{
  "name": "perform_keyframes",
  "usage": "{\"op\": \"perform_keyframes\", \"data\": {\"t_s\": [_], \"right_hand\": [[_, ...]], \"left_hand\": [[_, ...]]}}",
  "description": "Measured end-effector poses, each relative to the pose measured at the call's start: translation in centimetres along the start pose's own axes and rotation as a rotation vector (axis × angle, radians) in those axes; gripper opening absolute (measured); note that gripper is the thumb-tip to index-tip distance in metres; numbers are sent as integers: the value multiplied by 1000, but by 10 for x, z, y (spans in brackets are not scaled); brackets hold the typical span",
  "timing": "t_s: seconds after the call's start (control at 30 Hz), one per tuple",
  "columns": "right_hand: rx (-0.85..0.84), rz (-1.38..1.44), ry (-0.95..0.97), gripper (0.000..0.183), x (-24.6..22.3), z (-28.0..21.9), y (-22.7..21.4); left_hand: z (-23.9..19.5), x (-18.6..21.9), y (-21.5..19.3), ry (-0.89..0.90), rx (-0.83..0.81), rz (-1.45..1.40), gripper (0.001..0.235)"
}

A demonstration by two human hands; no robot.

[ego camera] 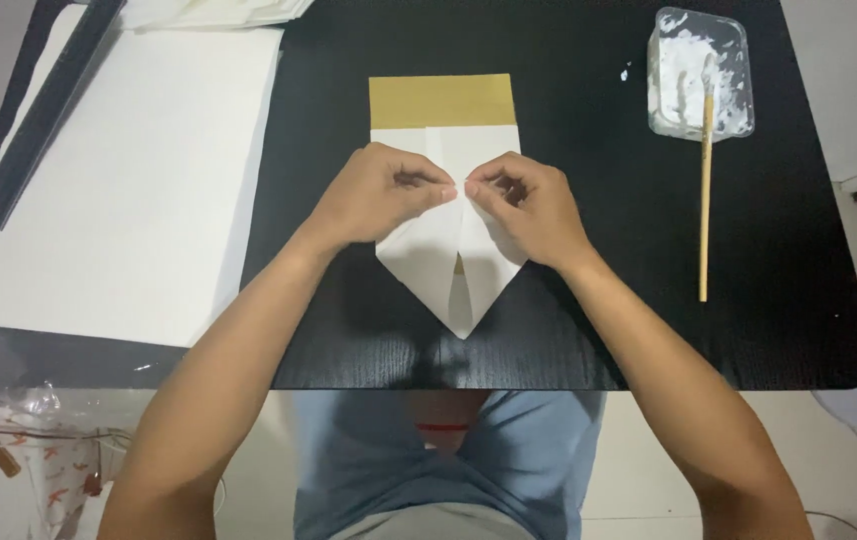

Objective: The person folds a white sheet of paper into a triangular shape, applies white adhesive with a brush to the edges, and presses the flaps together to secure them. The process involves repeated folding, gluing, and pressing actions to form a structured paper object.

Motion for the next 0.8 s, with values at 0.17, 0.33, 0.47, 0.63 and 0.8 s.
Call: {"op": "perform_keyframes", "data": {"t_s": [0.17, 0.33, 0.47, 0.63, 0.8], "right_hand": [[14, -1, -12, 11, 2, 1, 3], [32, -7, -38, 10, -6, 7, 5], [52, -6, -41, 9, -2, 7, 7], [65, 8, -38, 7, -5, 8, 4], [95, 38, -38, 15, -11, 9, 1]], "left_hand": [[1, -2, 4, 50, 4, -3, 18], [-3, 5, 1, 42, 16, -6, 20], [-3, 3, 1, 35, 29, -6, 21], [1, 3, 5, 43, 5, -7, 22], [6, 0, 6, 70, 38, -5, 19]]}}
Point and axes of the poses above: each hand's wrist, its own z-axis towards the middle knuckle, its own y-axis out of the palm, x = y × z, the point moved 3 cm from there along z, towards the middle knuckle, and after that the axes turned 14 degrees about -y, right-handed, at the moved point
